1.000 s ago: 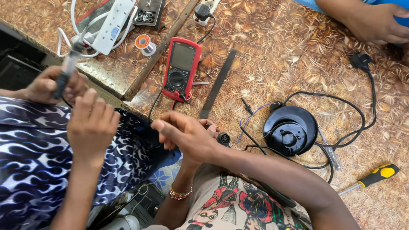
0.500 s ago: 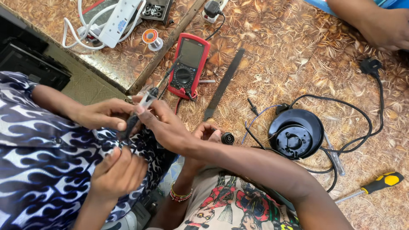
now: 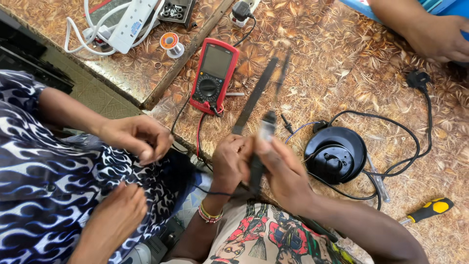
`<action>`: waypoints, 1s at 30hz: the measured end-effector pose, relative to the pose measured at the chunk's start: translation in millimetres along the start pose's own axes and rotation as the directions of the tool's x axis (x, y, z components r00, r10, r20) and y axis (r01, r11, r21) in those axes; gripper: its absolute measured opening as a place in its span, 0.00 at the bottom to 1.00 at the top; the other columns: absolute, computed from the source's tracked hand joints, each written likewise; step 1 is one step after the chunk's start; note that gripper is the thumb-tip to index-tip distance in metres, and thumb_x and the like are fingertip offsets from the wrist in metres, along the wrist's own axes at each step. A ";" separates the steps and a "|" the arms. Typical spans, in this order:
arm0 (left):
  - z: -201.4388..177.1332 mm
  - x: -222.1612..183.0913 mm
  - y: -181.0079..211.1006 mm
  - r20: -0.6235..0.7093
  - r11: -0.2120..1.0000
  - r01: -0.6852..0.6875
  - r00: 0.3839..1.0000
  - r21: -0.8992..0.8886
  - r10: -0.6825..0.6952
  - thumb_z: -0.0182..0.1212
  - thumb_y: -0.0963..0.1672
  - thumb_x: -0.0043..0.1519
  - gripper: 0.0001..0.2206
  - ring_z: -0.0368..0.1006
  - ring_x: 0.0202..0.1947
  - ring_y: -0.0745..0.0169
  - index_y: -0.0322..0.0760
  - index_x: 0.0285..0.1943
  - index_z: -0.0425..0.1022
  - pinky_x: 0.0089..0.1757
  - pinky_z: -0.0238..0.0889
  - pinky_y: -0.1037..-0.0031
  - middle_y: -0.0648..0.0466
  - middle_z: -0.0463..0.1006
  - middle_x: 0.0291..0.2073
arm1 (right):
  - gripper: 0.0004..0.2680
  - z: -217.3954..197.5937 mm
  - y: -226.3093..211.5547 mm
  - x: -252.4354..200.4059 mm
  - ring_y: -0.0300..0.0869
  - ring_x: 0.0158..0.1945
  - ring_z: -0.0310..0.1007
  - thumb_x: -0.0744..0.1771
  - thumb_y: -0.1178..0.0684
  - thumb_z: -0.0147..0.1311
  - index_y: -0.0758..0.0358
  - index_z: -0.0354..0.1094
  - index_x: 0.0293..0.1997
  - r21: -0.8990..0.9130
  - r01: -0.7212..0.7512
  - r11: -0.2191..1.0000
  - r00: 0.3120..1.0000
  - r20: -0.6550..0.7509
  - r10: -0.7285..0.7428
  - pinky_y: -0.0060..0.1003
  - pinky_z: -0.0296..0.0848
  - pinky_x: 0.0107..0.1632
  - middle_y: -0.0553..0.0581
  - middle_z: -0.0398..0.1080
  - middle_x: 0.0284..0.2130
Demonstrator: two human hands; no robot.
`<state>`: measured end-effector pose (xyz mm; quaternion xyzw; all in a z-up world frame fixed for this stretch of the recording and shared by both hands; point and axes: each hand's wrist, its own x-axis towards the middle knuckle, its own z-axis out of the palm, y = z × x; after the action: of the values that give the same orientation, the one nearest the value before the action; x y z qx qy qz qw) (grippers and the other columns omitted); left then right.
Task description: The person strips the insulation from wires using pliers and then uses a soldering iron to connect the wires back together on an electronic component.
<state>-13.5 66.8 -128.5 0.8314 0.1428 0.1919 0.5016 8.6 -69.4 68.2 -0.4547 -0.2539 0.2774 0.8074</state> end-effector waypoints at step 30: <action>-136.7 -34.9 153.1 0.996 0.607 -0.794 0.071 0.029 0.045 0.60 0.51 0.48 0.14 0.68 0.21 0.65 0.41 0.34 0.78 0.31 0.64 0.70 0.57 0.76 0.23 | 0.18 -119.9 -55.3 -96.0 0.37 0.18 0.45 0.71 0.26 0.47 0.46 0.52 0.50 -0.550 0.112 0.827 0.663 -0.579 -0.475 0.35 0.55 0.35 0.45 0.41 0.16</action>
<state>-100.7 88.5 59.3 0.8676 -0.4120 -0.2600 0.0998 31.2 -229.7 46.6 -0.6567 -0.0633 -0.1226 0.7414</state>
